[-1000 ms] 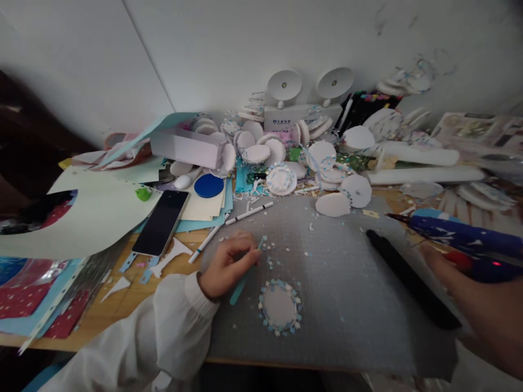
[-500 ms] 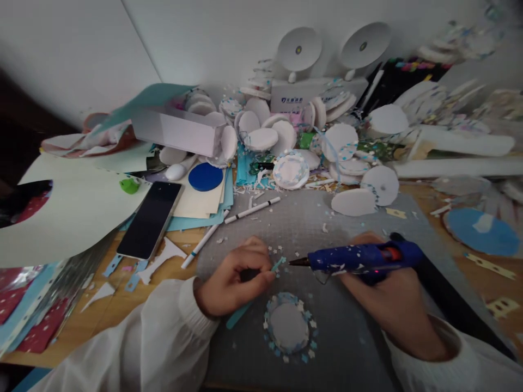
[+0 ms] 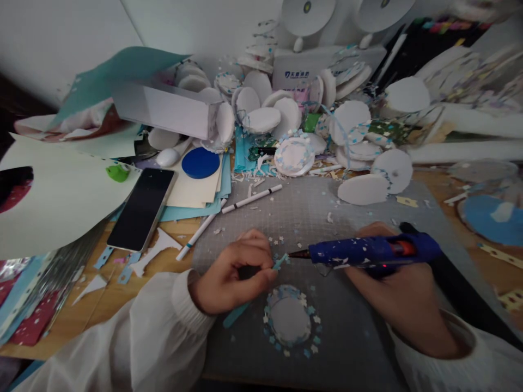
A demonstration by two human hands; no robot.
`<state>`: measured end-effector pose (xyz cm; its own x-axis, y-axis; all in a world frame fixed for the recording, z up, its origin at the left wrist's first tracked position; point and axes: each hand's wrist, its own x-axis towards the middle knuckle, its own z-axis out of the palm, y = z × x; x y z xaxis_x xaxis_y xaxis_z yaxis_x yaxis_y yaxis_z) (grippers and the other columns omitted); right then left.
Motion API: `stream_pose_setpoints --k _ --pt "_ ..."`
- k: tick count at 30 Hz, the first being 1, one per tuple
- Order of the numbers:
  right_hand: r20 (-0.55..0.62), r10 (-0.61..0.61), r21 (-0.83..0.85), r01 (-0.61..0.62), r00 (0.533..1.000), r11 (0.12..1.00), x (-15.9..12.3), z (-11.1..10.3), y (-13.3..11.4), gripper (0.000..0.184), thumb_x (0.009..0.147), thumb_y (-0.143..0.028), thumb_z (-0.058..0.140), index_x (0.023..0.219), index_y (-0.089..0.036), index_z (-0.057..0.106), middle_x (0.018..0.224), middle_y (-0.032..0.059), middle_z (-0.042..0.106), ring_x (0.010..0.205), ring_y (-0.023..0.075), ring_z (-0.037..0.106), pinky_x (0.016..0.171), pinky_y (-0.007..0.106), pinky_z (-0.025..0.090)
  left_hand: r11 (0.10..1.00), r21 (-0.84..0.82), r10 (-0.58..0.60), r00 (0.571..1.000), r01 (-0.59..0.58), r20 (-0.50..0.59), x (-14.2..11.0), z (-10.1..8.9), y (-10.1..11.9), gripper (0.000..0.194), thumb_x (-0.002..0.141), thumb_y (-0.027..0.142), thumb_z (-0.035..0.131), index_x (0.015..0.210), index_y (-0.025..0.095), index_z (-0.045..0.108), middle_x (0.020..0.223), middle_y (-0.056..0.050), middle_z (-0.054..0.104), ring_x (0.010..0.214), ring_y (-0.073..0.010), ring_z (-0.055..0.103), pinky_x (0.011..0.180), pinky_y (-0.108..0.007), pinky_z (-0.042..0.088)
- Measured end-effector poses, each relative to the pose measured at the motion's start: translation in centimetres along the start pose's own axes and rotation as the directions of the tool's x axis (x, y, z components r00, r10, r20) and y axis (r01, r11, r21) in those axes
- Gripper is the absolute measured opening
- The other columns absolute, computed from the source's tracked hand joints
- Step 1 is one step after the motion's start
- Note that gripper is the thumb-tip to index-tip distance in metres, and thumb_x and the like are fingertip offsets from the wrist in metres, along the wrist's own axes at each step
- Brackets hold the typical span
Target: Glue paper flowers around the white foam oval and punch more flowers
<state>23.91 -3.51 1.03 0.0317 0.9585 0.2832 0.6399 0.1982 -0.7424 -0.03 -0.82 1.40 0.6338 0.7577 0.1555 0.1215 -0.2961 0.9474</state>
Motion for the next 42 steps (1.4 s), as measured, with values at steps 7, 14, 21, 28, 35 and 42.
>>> stream_pose_setpoints --k 7,14,21,28,35,42 --pt "-0.010 -0.027 0.002 0.027 1.000 1.000 0.0 0.0 0.2 0.013 0.071 -0.020 0.061 0.074 -0.025 0.049 0.065 -0.0033 0.052 0.058 0.0156 0.054 0.051 0.027 0.044 1.000 -0.015 0.014 1.000 -0.014 -0.001 0.0 0.0 -0.1 0.035 0.089 0.025 0.049 0.056 0.017 0.051 0.058 -0.001 0.049 0.066 -0.0154 0.045 0.074 -0.035 0.037" --pt "-0.025 -0.050 0.001 0.050 0.998 0.999 0.0 0.1 0.2 0.015 0.071 -0.020 0.062 0.074 -0.026 0.048 0.064 -0.0037 0.053 0.056 0.0157 0.054 0.049 0.027 0.043 1.000 -0.001 0.006 1.000 -0.006 0.003 0.1 -0.1 0.0 0.037 0.090 0.030 0.048 0.055 0.017 0.051 0.057 -0.002 0.049 0.065 -0.0157 0.045 0.074 -0.035 0.037" --pt "-0.033 -0.067 0.059 0.068 0.997 0.996 -0.1 0.2 0.3 0.015 0.072 -0.019 0.061 0.074 -0.026 0.048 0.062 -0.0028 0.051 0.054 0.0166 0.052 0.046 0.029 0.042 1.000 -0.018 0.004 1.000 -0.004 0.002 0.0 -0.1 -0.1 0.033 0.088 0.025 0.050 0.056 0.017 0.051 0.058 -0.001 0.048 0.066 -0.0156 0.044 0.074 -0.035 0.037" --pt "-0.044 -0.095 0.068 0.097 0.995 0.993 -0.1 0.1 0.3 0.015 0.072 -0.020 0.061 0.077 -0.026 0.048 0.065 -0.0021 0.050 0.055 0.0166 0.051 0.048 0.030 0.040 1.000 -0.028 0.013 1.000 -0.012 0.007 0.1 0.0 -0.1 0.032 0.088 0.022 0.050 0.056 0.017 0.051 0.058 -0.001 0.049 0.066 -0.0156 0.045 0.074 -0.035 0.036" --pt "-0.093 -0.235 -0.102 0.226 0.967 0.969 -0.1 -0.2 0.6 0.017 0.071 -0.017 0.063 0.077 -0.025 0.049 0.074 0.0006 0.050 0.068 0.0184 0.050 0.061 0.032 0.040 0.999 -0.036 0.009 1.000 -0.010 -0.003 0.1 -0.1 -0.1 0.035 0.089 0.026 0.051 0.056 0.017 0.053 0.057 -0.001 0.048 0.066 -0.0154 0.045 0.073 -0.034 0.037" --pt "-0.384 -0.142 -0.352 -0.002 0.912 0.936 0.3 -4.2 2.0 0.023 0.070 -0.041 0.067 0.079 -0.023 0.056 0.072 0.0028 0.054 0.062 0.0223 0.054 0.063 0.039 0.043 1.000 -0.003 0.004 0.998 -0.005 -0.059 0.0 -0.1 -0.2 0.041 0.090 0.035 0.051 0.053 0.016 0.053 0.056 -0.002 0.049 0.069 -0.0171 0.045 0.073 -0.034 0.037"
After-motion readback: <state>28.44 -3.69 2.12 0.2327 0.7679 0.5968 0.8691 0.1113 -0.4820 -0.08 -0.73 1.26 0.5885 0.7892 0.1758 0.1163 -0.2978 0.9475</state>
